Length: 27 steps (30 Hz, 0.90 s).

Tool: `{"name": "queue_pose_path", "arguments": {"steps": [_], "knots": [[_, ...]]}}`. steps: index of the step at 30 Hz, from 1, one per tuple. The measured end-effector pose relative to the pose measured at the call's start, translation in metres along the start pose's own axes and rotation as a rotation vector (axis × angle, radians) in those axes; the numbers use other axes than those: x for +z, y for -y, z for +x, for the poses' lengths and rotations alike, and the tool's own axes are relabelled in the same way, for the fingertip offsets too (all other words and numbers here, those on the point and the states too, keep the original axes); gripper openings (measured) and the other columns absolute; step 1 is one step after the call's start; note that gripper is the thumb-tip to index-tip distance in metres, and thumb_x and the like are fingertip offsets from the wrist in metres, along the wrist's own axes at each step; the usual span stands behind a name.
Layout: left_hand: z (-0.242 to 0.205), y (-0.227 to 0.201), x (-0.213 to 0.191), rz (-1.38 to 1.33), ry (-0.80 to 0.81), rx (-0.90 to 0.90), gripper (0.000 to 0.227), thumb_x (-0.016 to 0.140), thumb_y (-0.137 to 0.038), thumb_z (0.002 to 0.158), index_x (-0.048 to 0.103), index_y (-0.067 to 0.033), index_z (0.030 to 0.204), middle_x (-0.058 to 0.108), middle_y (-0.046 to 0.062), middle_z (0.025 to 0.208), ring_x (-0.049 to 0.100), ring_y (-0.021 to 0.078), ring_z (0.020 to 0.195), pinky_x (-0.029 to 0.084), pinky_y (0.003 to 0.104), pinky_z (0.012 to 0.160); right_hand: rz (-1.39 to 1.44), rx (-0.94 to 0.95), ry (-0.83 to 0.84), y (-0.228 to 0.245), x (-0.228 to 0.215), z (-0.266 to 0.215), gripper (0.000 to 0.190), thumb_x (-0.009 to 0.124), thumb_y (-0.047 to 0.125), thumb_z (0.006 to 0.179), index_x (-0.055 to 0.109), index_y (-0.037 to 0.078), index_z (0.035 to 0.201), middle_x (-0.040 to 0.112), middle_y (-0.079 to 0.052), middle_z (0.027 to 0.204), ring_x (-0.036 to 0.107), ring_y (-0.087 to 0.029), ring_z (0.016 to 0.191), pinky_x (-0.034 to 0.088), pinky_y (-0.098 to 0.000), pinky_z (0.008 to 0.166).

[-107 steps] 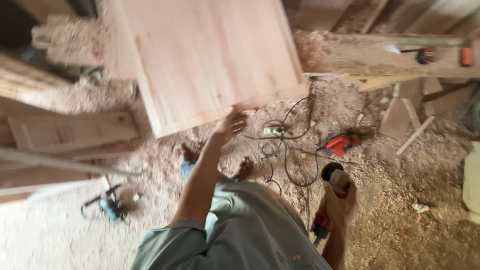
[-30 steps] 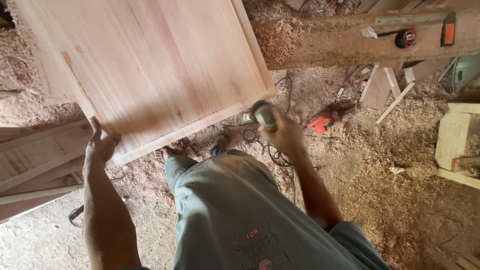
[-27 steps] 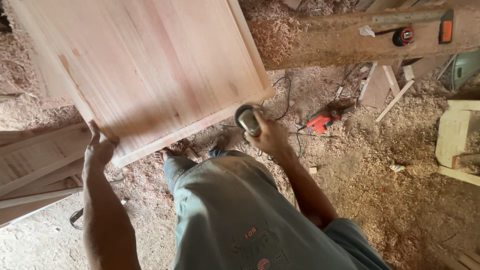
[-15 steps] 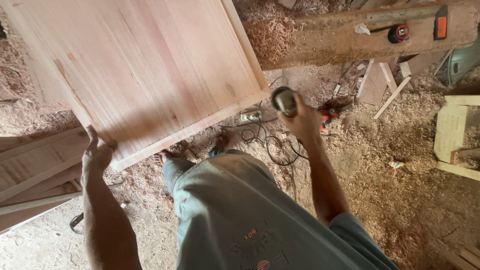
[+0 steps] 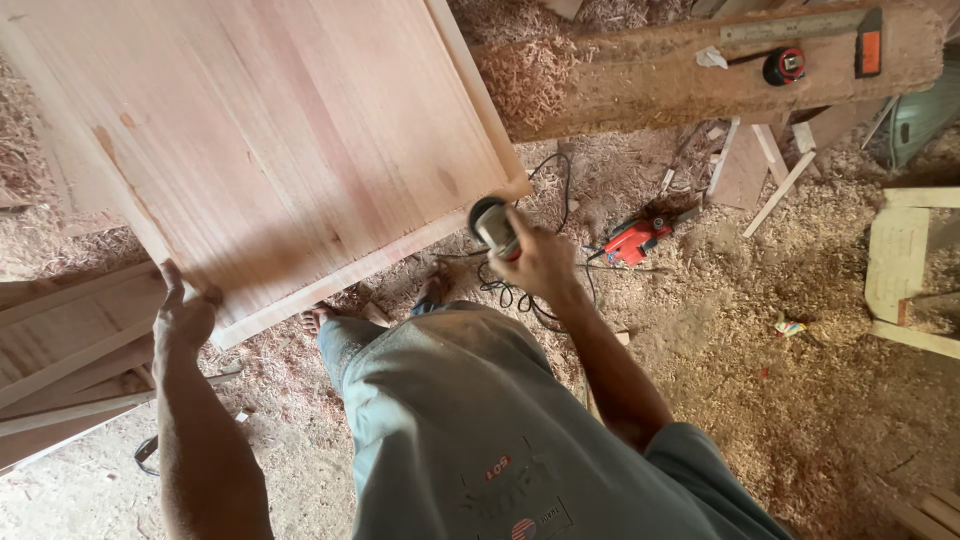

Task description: The person uses an electric sander to smooth the surface of a wooden board. They repeatedly flip the board over to sand both sides and move it around the workbench to access different areas.

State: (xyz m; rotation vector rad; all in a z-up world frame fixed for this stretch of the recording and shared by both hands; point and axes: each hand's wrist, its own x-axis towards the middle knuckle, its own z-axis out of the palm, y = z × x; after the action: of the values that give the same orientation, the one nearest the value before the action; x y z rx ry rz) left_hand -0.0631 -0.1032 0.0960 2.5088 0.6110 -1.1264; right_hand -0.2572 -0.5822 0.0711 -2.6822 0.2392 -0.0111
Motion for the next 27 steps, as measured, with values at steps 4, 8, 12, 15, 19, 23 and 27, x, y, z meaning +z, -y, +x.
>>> {"name": "queue_pose_path", "arguments": {"steps": [4, 8, 12, 15, 19, 23, 27], "knots": [[-0.002, 0.001, -0.002, 0.019, 0.002, 0.034, 0.073, 0.047, -0.048, 0.106, 0.008, -0.0340, 0.166, 0.022, 0.011, 0.171, 0.061, 0.0241, 0.074, 0.040, 0.031, 0.045, 0.022, 0.233, -0.035, -0.029, -0.027, 0.002, 0.069, 0.082, 0.035, 0.085, 0.055, 0.008, 0.142, 0.077, -0.013, 0.088, 0.073, -0.022, 0.061, 0.063, -0.0357, 0.059], [0.001, 0.003, 0.001, 0.034, -0.011, 0.099, 0.065, 0.043, -0.049, 0.106, 0.015, -0.0325, 0.163, 0.010, 0.001, 0.177, 0.070, 0.0276, 0.085, 0.046, 0.032, 0.047, 0.028, 0.330, -0.095, -0.040, -0.052, -0.003, 0.078, 0.081, 0.034, 0.086, 0.046, 0.002, 0.149, 0.075, -0.017, 0.100, 0.074, -0.023, 0.062, 0.064, -0.0355, 0.059], [0.012, 0.011, 0.009, -0.013, -0.034, -0.005, 0.086, 0.053, -0.046, 0.108, 0.000, -0.0358, 0.175, 0.044, 0.022, 0.162, 0.066, 0.0351, 0.103, 0.050, 0.034, 0.065, 0.006, 0.164, -0.058, -0.024, -0.046, 0.001, 0.074, 0.082, 0.036, 0.082, 0.052, 0.006, 0.143, 0.077, -0.015, 0.089, 0.074, -0.026, 0.064, 0.064, -0.0388, 0.063], [0.030, 0.023, 0.017, -0.007, -0.051, 0.035, 0.082, 0.050, -0.044, 0.104, -0.002, -0.0338, 0.168, 0.032, 0.014, 0.168, 0.069, 0.0399, 0.105, 0.057, 0.043, 0.068, -0.054, 0.139, 0.057, -0.011, -0.036, 0.008, 0.079, 0.085, 0.037, 0.079, 0.051, 0.003, 0.142, 0.075, -0.018, 0.082, 0.074, -0.030, 0.064, 0.062, -0.0435, 0.062], [0.056, 0.041, 0.031, 0.105, -0.181, 0.201, 0.077, 0.048, -0.049, 0.112, 0.001, -0.0295, 0.170, 0.037, 0.018, 0.156, 0.066, 0.0439, 0.102, 0.049, 0.032, 0.060, 0.016, 0.030, 0.094, 0.007, -0.022, 0.012, 0.073, 0.080, 0.033, 0.081, 0.052, 0.004, 0.142, 0.075, -0.017, 0.083, 0.074, -0.027, 0.062, 0.064, -0.0392, 0.062], [0.061, 0.046, 0.031, -0.002, -0.066, 0.141, 0.060, 0.041, -0.045, 0.109, 0.023, -0.0239, 0.163, 0.011, -0.002, 0.178, 0.061, 0.0135, 0.065, 0.038, 0.027, 0.043, 0.098, 0.005, 0.147, 0.031, -0.009, 0.014, 0.073, 0.080, 0.029, 0.081, 0.051, 0.001, 0.142, 0.074, -0.016, 0.080, 0.073, -0.025, 0.061, 0.063, -0.0382, 0.059], [0.052, 0.043, 0.024, -0.036, -0.058, 0.123, 0.068, 0.045, -0.042, 0.106, 0.020, -0.0250, 0.166, 0.014, 0.001, 0.172, 0.054, 0.0111, 0.057, 0.037, 0.025, 0.040, -0.041, 0.063, 0.257, 0.052, -0.002, 0.013, 0.077, 0.084, 0.031, 0.077, 0.052, 0.001, 0.140, 0.072, -0.017, 0.071, 0.071, -0.029, 0.057, 0.060, -0.0435, 0.056]]}}
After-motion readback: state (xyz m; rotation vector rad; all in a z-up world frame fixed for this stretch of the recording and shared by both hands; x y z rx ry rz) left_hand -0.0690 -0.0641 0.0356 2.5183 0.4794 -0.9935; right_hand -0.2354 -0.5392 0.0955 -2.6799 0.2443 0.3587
